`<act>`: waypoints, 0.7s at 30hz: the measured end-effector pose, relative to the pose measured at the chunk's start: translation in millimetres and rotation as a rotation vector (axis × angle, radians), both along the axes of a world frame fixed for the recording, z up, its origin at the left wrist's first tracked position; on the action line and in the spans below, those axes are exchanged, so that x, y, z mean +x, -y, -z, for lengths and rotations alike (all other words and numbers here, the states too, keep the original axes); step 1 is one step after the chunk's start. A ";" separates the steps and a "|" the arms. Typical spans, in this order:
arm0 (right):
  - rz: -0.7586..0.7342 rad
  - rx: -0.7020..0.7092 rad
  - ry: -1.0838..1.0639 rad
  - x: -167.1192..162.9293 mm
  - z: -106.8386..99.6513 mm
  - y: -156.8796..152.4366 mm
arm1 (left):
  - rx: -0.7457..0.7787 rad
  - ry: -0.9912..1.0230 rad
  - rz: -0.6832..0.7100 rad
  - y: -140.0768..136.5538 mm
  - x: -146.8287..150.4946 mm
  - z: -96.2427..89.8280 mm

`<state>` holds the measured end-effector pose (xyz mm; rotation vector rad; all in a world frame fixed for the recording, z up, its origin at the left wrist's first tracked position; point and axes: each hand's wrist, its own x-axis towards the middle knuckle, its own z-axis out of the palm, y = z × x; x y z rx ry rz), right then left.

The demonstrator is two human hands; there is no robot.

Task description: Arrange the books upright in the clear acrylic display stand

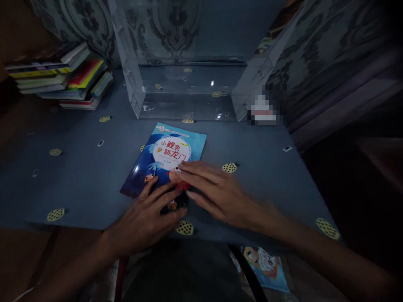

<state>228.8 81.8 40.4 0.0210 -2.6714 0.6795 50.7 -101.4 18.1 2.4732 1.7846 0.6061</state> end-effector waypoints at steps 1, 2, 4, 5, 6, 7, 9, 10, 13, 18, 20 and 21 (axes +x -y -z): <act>-0.032 0.009 0.067 -6.2 5.3 -0.8 | 0.001 -0.001 -0.006 0.0 0.3 0.7; -0.059 0.012 0.138 -12.3 11.0 -3.0 | 0.001 -0.001 -0.013 0.1 0.6 1.5; -0.068 0.001 0.246 -21.7 21.2 -12.0 | -0.002 0.003 -0.018 0.5 1.2 3.0; -0.048 -0.012 0.268 -24.7 25.1 -18.7 | 0.000 0.007 -0.018 0.9 1.7 3.3; -0.011 -0.025 0.278 -26.5 27.9 -26.3 | 0.002 0.011 -0.018 1.3 2.3 3.2; 0.038 -0.037 0.284 -27.6 29.9 -34.4 | 0.003 0.015 -0.018 1.7 3.1 2.5; 0.146 -0.047 0.298 -28.6 32.2 -49.3 | -0.012 0.025 -0.024 2.0 4.5 -0.4; 0.192 -0.045 0.310 -29.2 32.7 -55.0 | -0.032 0.030 -0.024 1.8 4.6 -2.3; 0.283 -0.035 0.358 -32.8 31.6 -61.0 | -0.059 0.084 -0.011 -1.8 -3.2 -5.7; 0.364 -0.071 0.446 -33.5 18.6 -38.8 | 0.008 0.213 -0.411 -20.8 -52.5 8.9; 0.372 -0.116 0.453 -26.9 14.6 -22.5 | 0.001 0.244 -0.528 -31.2 -73.1 18.0; 0.353 -0.141 0.459 -22.4 13.6 -13.8 | -0.009 0.289 -0.535 -36.1 -80.5 21.4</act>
